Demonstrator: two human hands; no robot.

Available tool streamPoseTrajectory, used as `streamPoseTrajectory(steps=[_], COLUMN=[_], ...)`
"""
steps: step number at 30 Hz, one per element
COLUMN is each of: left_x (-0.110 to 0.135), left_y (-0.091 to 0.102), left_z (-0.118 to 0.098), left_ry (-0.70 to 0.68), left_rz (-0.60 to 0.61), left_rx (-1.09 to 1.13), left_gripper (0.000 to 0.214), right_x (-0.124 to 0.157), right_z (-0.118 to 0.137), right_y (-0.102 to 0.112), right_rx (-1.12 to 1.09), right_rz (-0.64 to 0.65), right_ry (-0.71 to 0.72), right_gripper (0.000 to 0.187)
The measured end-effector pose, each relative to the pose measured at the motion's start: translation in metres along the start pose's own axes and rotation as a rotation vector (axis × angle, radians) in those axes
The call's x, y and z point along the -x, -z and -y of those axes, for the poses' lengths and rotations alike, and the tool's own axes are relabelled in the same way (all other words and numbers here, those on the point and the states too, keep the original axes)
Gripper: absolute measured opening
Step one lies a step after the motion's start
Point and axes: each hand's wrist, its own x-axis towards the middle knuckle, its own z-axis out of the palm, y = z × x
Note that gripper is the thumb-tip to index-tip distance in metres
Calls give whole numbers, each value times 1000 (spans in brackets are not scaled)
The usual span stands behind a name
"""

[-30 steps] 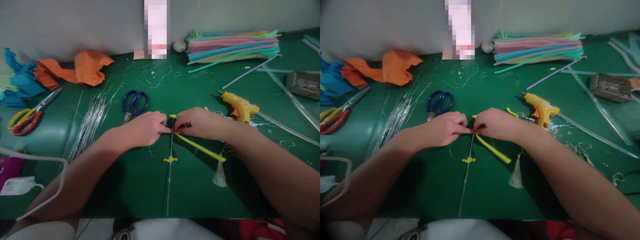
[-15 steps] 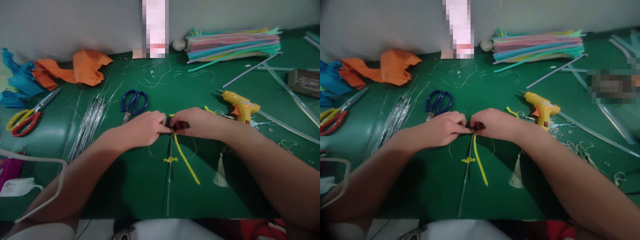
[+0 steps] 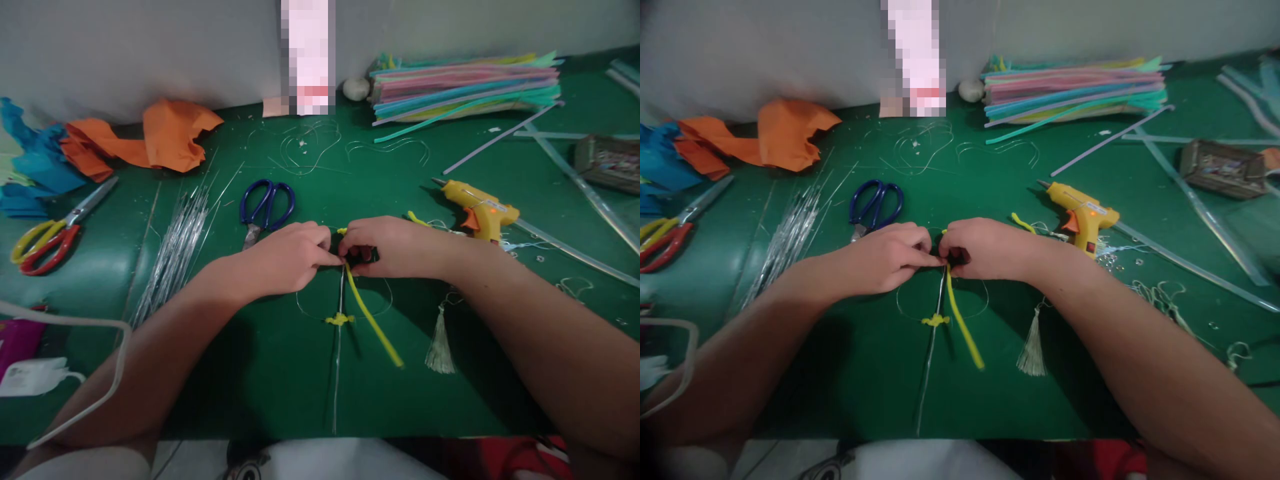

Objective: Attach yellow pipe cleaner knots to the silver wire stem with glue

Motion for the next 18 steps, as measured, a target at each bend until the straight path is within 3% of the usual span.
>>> streamPoseTrajectory(steps=[10, 18], left_x=[0, -2], left_y=[0, 2], left_z=[-1, 4], left_ry=[10, 1], left_rz=[1, -2], left_rx=[36, 116], left_gripper=[42, 27], right_x=[-1, -9], right_z=[-6, -7], right_y=[-2, -3], right_rx=[-47, -166], right_rz=[-38, -40], right_ry=[36, -76], right_gripper=[15, 15])
